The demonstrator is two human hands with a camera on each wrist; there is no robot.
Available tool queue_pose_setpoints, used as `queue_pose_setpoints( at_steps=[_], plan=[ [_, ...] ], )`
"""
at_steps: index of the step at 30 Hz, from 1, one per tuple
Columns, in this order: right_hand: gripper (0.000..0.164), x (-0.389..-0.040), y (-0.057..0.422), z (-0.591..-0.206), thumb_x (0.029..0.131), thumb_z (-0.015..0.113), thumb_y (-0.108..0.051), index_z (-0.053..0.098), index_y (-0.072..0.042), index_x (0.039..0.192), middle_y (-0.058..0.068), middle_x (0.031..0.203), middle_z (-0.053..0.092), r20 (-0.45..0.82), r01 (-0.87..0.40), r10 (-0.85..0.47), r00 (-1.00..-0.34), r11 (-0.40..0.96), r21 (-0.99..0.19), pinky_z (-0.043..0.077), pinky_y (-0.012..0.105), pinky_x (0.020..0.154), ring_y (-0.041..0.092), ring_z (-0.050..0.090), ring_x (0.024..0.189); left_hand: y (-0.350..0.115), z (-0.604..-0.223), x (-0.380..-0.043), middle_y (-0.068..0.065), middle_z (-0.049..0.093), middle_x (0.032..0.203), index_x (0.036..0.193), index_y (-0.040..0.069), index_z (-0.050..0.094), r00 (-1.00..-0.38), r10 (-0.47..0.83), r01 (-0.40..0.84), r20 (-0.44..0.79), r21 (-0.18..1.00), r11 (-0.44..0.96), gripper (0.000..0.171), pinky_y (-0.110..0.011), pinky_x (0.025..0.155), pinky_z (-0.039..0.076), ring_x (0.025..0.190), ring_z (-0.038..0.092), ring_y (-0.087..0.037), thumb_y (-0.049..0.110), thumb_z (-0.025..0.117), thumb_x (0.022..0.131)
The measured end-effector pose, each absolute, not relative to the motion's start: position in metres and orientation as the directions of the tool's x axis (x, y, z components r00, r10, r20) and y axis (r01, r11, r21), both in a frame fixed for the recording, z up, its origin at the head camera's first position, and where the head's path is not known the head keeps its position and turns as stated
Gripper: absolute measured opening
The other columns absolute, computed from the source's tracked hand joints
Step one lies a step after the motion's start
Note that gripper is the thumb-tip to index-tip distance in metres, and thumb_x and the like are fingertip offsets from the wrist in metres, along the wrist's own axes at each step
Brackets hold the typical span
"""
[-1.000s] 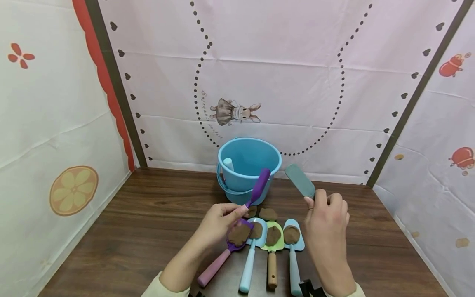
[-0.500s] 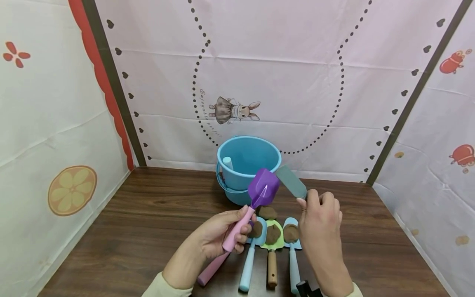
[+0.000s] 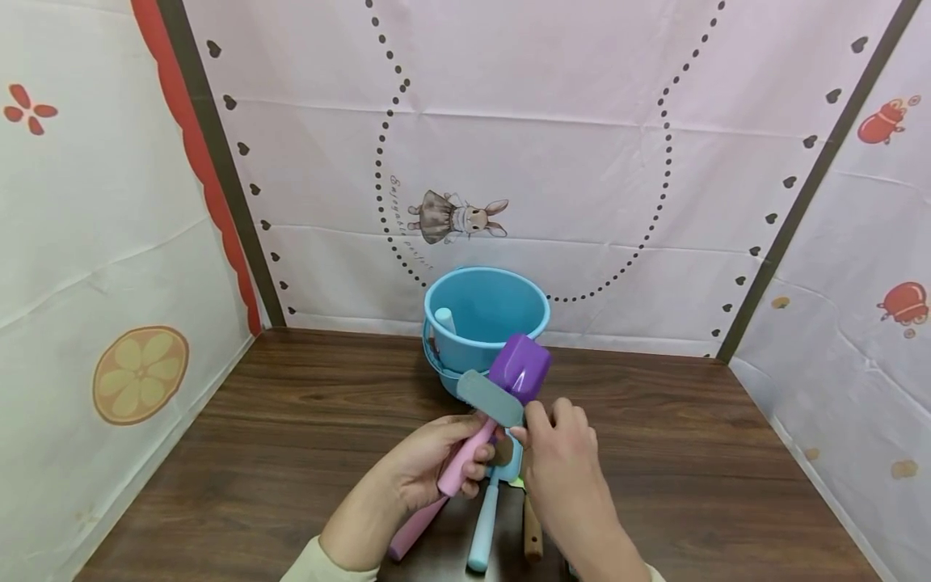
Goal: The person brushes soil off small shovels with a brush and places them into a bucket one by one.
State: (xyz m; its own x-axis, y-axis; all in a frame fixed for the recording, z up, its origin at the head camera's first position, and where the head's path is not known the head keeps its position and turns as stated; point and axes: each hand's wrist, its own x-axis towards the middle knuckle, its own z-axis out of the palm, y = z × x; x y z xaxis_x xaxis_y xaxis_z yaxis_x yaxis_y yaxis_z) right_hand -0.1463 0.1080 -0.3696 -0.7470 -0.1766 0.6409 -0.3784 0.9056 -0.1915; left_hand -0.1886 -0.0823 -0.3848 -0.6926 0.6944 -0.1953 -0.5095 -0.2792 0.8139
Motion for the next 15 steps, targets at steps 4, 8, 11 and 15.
queue_pose_setpoints(
  at_steps=[4,8,11,15],
  plan=[
    [0.021,-0.151,0.112,-0.371,0.095,0.07,-0.021,0.055,-0.007,0.092,0.003,0.076,0.038,0.61,-0.331,-0.13,-0.782,0.916,-0.228,0.029,0.031,0.06,0.018,0.037,0.067,-0.082,-0.385,-0.189,0.006,0.052,0.072,0.107,0.012,0.062,-0.693,0.695,-0.492,-0.189,0.829,-0.265,0.031,-0.021,0.053,0.041,0.055,0.047,-0.002,0.039,0.045,0.108],
    [0.02,-0.161,0.128,-0.369,0.098,0.068,-0.021,0.057,-0.004,0.096,0.009,0.079,0.045,0.594,-0.241,-0.017,-0.804,0.923,-0.3,0.034,0.036,0.06,0.026,0.044,0.07,-0.081,-0.386,-0.189,0.006,0.053,0.07,0.103,0.011,0.065,-0.686,0.704,-0.473,-0.181,0.847,-0.243,0.034,-0.019,0.05,0.04,0.052,0.047,-0.001,0.041,0.048,0.107],
    [0.022,-0.169,0.143,-0.368,0.099,0.064,-0.022,0.055,-0.002,0.095,0.013,0.081,0.045,0.601,-0.175,0.07,-0.796,0.924,-0.34,0.035,0.039,0.06,0.031,0.045,0.072,-0.08,-0.386,-0.189,0.006,0.053,0.07,0.102,0.011,0.065,-0.685,0.703,-0.47,-0.191,0.853,-0.226,0.035,-0.019,0.05,0.039,0.051,0.048,-0.001,0.042,0.051,0.106],
    [0.023,-0.17,0.152,-0.365,0.1,0.062,-0.023,0.053,-0.002,0.094,0.014,0.082,0.044,0.602,-0.152,0.106,-0.791,0.92,-0.362,0.037,0.042,0.061,0.033,0.045,0.073,-0.079,-0.386,-0.189,0.006,0.053,0.07,0.103,0.011,0.065,-0.687,0.698,-0.471,-0.203,0.855,-0.215,0.035,-0.019,0.05,0.039,0.051,0.048,-0.001,0.044,0.052,0.105]
  ],
)
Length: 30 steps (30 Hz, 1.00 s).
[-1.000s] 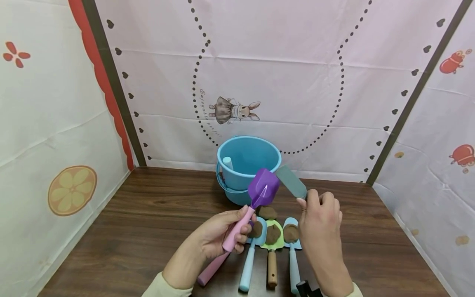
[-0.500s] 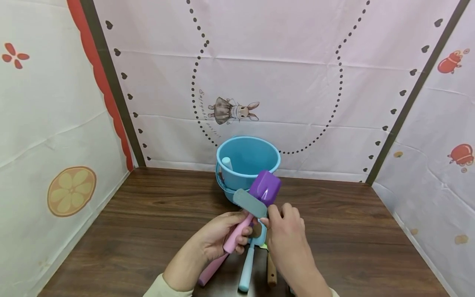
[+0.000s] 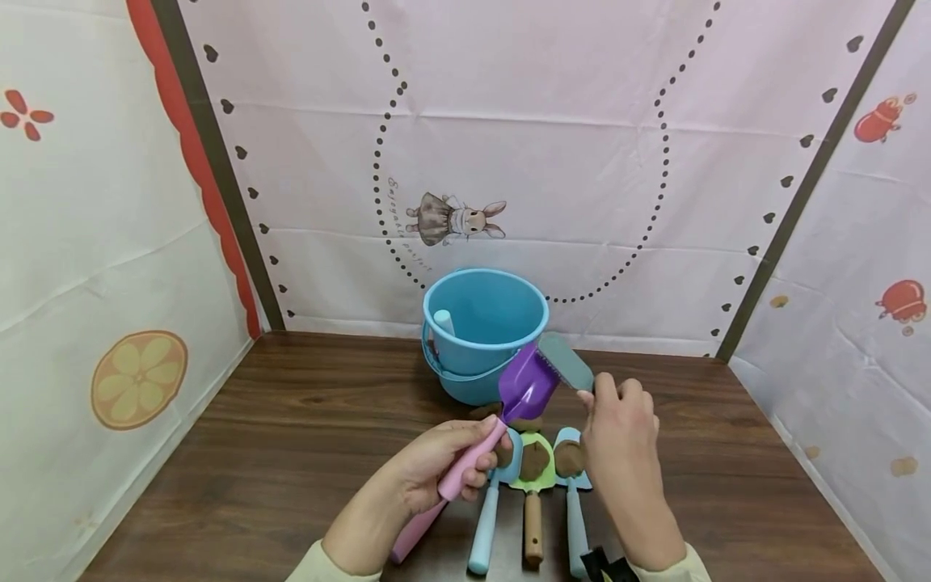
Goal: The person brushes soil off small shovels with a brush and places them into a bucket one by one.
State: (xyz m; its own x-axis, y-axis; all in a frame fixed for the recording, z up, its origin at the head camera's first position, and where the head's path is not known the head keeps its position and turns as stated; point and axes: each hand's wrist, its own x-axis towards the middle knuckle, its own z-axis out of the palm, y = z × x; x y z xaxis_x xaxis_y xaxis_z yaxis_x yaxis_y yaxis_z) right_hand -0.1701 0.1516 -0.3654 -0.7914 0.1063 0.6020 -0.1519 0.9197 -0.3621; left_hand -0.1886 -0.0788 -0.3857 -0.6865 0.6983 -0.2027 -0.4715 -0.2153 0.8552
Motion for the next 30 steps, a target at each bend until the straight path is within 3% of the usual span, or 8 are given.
queue_pose_setpoints(
  at_steps=[5,10,16,22,27,30],
  plan=[
    [0.02,-0.155,0.129,-0.362,0.099,0.065,-0.022,0.056,-0.004,0.095,0.008,0.08,0.044,0.604,-0.263,-0.017,-0.797,0.91,-0.321,0.04,0.039,0.062,0.026,0.044,0.073,-0.079,-0.386,-0.188,0.007,0.051,0.069,0.106,0.01,0.062,-0.697,0.685,-0.484,-0.212,0.844,-0.231,0.036,-0.019,0.05,0.039,0.052,0.046,-0.001,0.044,0.049,0.106],
    [0.021,-0.146,0.109,-0.367,0.096,0.069,-0.02,0.054,-0.008,0.09,0.002,0.076,0.037,0.606,-0.328,-0.122,-0.786,0.913,-0.242,0.03,0.032,0.061,0.019,0.038,0.068,-0.079,-0.385,-0.188,0.006,0.051,0.07,0.11,0.009,0.062,-0.705,0.674,-0.488,-0.218,0.839,-0.239,0.033,-0.019,0.05,0.038,0.052,0.044,-0.001,0.039,0.05,0.106],
    [0.016,-0.159,0.131,-0.366,0.097,0.068,-0.016,0.058,-0.003,0.097,0.011,0.082,0.047,0.614,-0.217,0.039,-0.789,0.916,-0.338,0.037,0.04,0.061,0.029,0.047,0.073,-0.08,-0.384,-0.187,0.006,0.052,0.068,0.102,0.011,0.066,-0.695,0.682,-0.469,-0.227,0.862,-0.191,0.035,-0.018,0.048,0.038,0.05,0.047,0.0,0.043,0.053,0.104],
    [0.023,-0.165,0.155,-0.364,0.101,0.061,-0.022,0.055,-0.001,0.096,0.014,0.082,0.045,0.594,-0.119,0.141,-0.792,0.919,-0.377,0.034,0.041,0.062,0.032,0.044,0.072,-0.079,-0.384,-0.186,0.006,0.052,0.067,0.102,0.011,0.065,-0.691,0.684,-0.461,-0.233,0.871,-0.17,0.035,-0.019,0.048,0.038,0.05,0.047,0.0,0.044,0.053,0.104],
    [0.018,-0.151,0.133,-0.359,0.099,0.066,-0.02,0.058,-0.004,0.098,0.01,0.083,0.047,0.567,-0.208,0.019,-0.824,0.92,-0.333,0.041,0.041,0.064,0.028,0.048,0.076,-0.08,-0.385,-0.187,0.006,0.052,0.067,0.102,0.01,0.066,-0.708,0.668,-0.462,-0.229,0.866,-0.193,0.036,-0.019,0.048,0.038,0.05,0.047,0.0,0.044,0.053,0.104],
    [0.018,-0.145,0.115,-0.363,0.096,0.069,-0.019,0.056,-0.007,0.093,0.005,0.079,0.043,0.568,-0.275,-0.078,-0.819,0.923,-0.27,0.036,0.035,0.061,0.022,0.043,0.071,-0.08,-0.385,-0.188,0.006,0.052,0.067,0.104,0.009,0.067,-0.717,0.658,-0.458,-0.228,0.866,-0.2,0.036,-0.018,0.047,0.038,0.05,0.046,-0.001,0.041,0.052,0.105]
  ],
)
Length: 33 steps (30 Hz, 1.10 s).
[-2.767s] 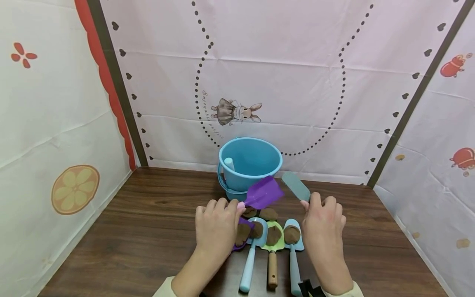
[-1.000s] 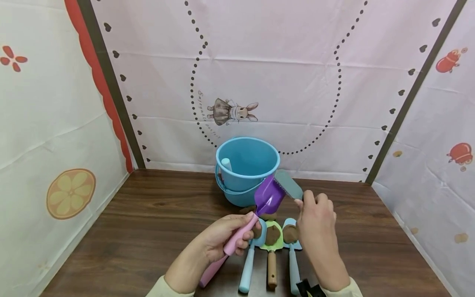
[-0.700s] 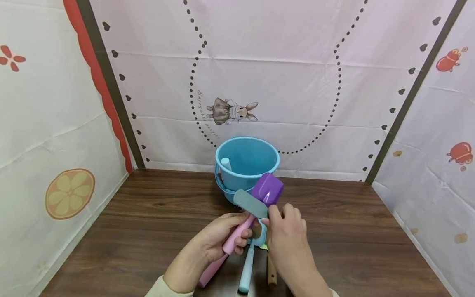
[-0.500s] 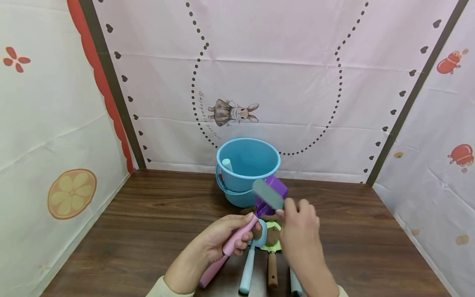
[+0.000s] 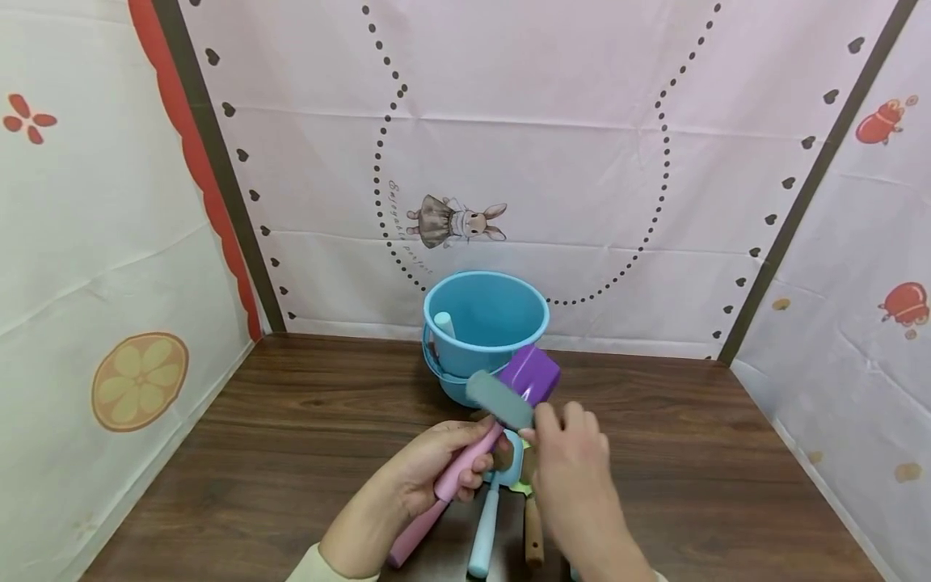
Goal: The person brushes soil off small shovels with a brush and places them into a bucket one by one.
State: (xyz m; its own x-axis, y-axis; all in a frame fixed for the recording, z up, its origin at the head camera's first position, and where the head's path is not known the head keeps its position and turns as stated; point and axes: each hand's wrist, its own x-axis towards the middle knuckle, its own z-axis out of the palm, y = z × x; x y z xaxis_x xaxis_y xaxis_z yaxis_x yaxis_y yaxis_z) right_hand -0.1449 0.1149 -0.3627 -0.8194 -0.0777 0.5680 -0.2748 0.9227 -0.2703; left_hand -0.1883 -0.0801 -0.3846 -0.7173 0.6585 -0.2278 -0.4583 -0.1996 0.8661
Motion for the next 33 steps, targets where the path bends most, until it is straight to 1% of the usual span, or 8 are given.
queue_pose_setpoints(
  at_steps=[3,7,13,18,23,25,29,33],
  plan=[
    [0.02,-0.147,0.112,-0.367,0.096,0.069,-0.021,0.056,-0.007,0.093,0.004,0.077,0.041,0.574,-0.282,-0.088,-0.814,0.924,-0.259,0.032,0.033,0.06,0.021,0.041,0.069,-0.08,-0.385,-0.189,0.006,0.052,0.067,0.103,0.009,0.067,-0.725,0.648,-0.457,-0.234,0.867,-0.199,0.035,-0.018,0.047,0.038,0.049,0.045,0.0,0.041,0.053,0.105],
    [0.02,-0.16,0.133,-0.367,0.099,0.065,-0.021,0.056,-0.003,0.096,0.011,0.081,0.047,0.57,-0.202,0.022,-0.821,0.924,-0.326,0.038,0.039,0.06,0.029,0.048,0.073,-0.079,-0.385,-0.188,0.006,0.053,0.066,0.099,0.009,0.067,-0.725,0.646,-0.451,-0.239,0.874,-0.182,0.036,-0.018,0.046,0.037,0.048,0.047,0.0,0.043,0.055,0.103],
    [0.025,-0.169,0.159,-0.365,0.104,0.056,-0.023,0.053,0.0,0.096,0.016,0.082,0.045,0.528,-0.091,0.14,-0.838,0.917,-0.388,0.039,0.047,0.063,0.037,0.049,0.075,-0.08,-0.386,-0.188,0.007,0.053,0.065,0.099,0.009,0.067,-0.717,0.655,-0.446,-0.239,0.879,-0.168,0.036,-0.018,0.046,0.037,0.048,0.048,0.001,0.043,0.056,0.103],
    [0.021,-0.157,0.141,-0.358,0.102,0.06,-0.023,0.057,-0.002,0.1,0.012,0.084,0.048,0.527,-0.187,0.033,-0.849,0.915,-0.358,0.045,0.045,0.065,0.029,0.049,0.075,-0.08,-0.387,-0.188,0.006,0.053,0.066,0.099,0.01,0.067,-0.724,0.646,-0.454,-0.242,0.873,-0.181,0.037,-0.018,0.046,0.038,0.048,0.047,0.0,0.045,0.055,0.103],
    [0.016,-0.145,0.117,-0.358,0.101,0.062,-0.024,0.058,-0.009,0.097,0.003,0.079,0.044,0.436,-0.259,-0.11,-0.893,0.919,-0.299,0.037,0.033,0.063,0.018,0.04,0.069,-0.08,-0.386,-0.189,0.006,0.051,0.065,0.1,0.009,0.066,-0.727,0.643,-0.463,-0.243,0.865,-0.196,0.035,-0.018,0.045,0.037,0.048,0.044,0.0,0.042,0.054,0.104],
    [0.018,-0.148,0.119,-0.359,0.101,0.062,-0.025,0.057,-0.008,0.097,0.004,0.079,0.044,0.439,-0.23,-0.078,-0.895,0.924,-0.306,0.036,0.034,0.063,0.02,0.041,0.069,-0.079,-0.385,-0.188,0.006,0.051,0.064,0.099,0.009,0.066,-0.728,0.642,-0.459,-0.242,0.867,-0.193,0.034,-0.017,0.045,0.038,0.048,0.044,0.0,0.041,0.054,0.104],
    [0.023,-0.161,0.139,-0.36,0.102,0.06,-0.026,0.058,-0.003,0.101,0.012,0.084,0.049,0.494,-0.135,0.068,-0.866,0.922,-0.363,0.041,0.043,0.065,0.031,0.05,0.076,-0.079,-0.385,-0.188,0.006,0.051,0.063,0.095,0.011,0.067,-0.728,0.641,-0.442,-0.241,0.88,-0.171,0.035,-0.018,0.045,0.037,0.047,0.047,0.0,0.043,0.055,0.103],
    [0.027,-0.167,0.157,-0.361,0.104,0.055,-0.026,0.056,0.001,0.102,0.017,0.086,0.048,0.512,-0.068,0.163,-0.844,0.913,-0.403,0.038,0.046,0.064,0.037,0.051,0.078,-0.079,-0.385,-0.188,0.006,0.052,0.065,0.095,0.011,0.067,-0.717,0.656,-0.435,-0.237,0.887,-0.155,0.036,-0.018,0.046,0.036,0.047,0.048,0.001,0.044,0.055,0.103]
  ],
)
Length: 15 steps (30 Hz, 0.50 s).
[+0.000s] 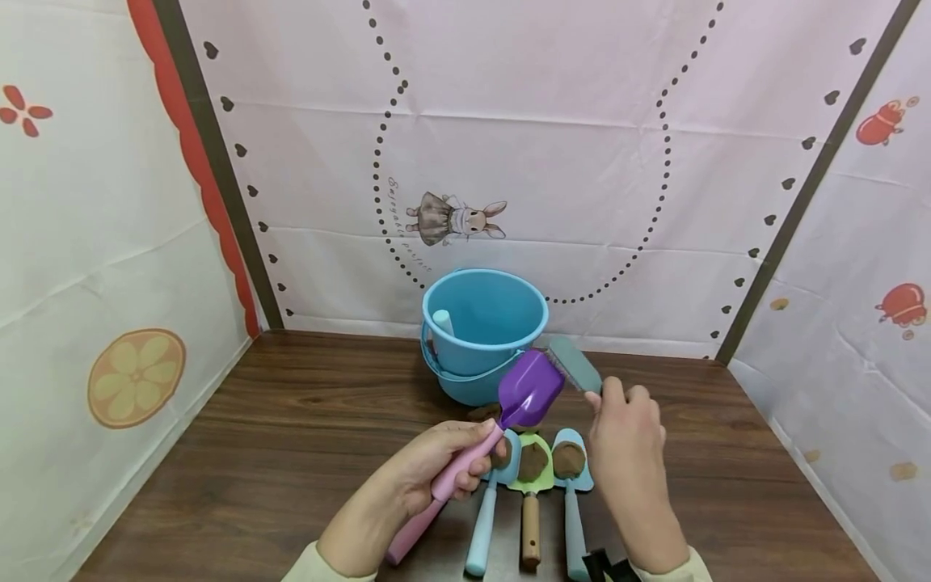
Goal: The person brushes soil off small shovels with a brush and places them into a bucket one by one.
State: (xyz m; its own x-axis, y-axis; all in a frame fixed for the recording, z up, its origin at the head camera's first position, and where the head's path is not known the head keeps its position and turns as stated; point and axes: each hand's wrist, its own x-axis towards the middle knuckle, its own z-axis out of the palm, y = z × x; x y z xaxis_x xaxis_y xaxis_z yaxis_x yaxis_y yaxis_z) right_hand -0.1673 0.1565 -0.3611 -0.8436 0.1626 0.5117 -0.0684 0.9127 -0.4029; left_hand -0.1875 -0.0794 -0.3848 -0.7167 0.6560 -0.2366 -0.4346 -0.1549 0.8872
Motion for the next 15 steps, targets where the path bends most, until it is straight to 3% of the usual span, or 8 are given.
queue_pose_setpoints(
  at_steps=[5,10,13,15],
  plan=[
    [0.025,-0.158,0.145,-0.357,0.103,0.058,-0.026,0.057,-0.001,0.101,0.014,0.085,0.05,0.517,-0.147,0.079,-0.852,0.913,-0.381,0.043,0.047,0.066,0.034,0.051,0.078,-0.081,-0.385,-0.189,0.006,0.052,0.066,0.097,0.01,0.065,-0.719,0.652,-0.446,-0.241,0.88,-0.167,0.037,-0.018,0.046,0.038,0.048,0.047,0.0,0.044,0.053,0.104],
    [0.021,-0.143,0.115,-0.36,0.101,0.063,-0.027,0.056,-0.008,0.094,0.004,0.077,0.043,0.487,-0.279,-0.12,-0.865,0.922,-0.269,0.037,0.035,0.06,0.02,0.041,0.069,-0.081,-0.385,-0.19,0.005,0.049,0.066,0.1,0.008,0.061,-0.727,0.64,-0.461,-0.247,0.867,-0.19,0.033,-0.019,0.046,0.037,0.049,0.043,-0.002,0.036,0.046,0.107],
    [0.021,-0.143,0.111,-0.365,0.1,0.064,-0.026,0.054,-0.009,0.092,0.003,0.076,0.039,0.499,-0.277,-0.122,-0.858,0.928,-0.25,0.029,0.031,0.059,0.018,0.037,0.067,-0.081,-0.385,-0.191,0.006,0.049,0.066,0.098,0.008,0.06,-0.721,0.647,-0.463,-0.248,0.867,-0.184,0.032,-0.019,0.047,0.038,0.049,0.042,-0.001,0.036,0.046,0.107],
    [0.02,-0.147,0.116,-0.366,0.1,0.064,-0.025,0.056,-0.007,0.094,0.005,0.077,0.042,0.521,-0.241,-0.068,-0.851,0.932,-0.272,0.03,0.032,0.059,0.021,0.04,0.069,-0.082,-0.385,-0.191,0.006,0.049,0.065,0.095,0.009,0.06,-0.713,0.655,-0.465,-0.251,0.868,-0.173,0.034,-0.018,0.046,0.037,0.049,0.043,-0.001,0.039,0.048,0.107]
  ],
)
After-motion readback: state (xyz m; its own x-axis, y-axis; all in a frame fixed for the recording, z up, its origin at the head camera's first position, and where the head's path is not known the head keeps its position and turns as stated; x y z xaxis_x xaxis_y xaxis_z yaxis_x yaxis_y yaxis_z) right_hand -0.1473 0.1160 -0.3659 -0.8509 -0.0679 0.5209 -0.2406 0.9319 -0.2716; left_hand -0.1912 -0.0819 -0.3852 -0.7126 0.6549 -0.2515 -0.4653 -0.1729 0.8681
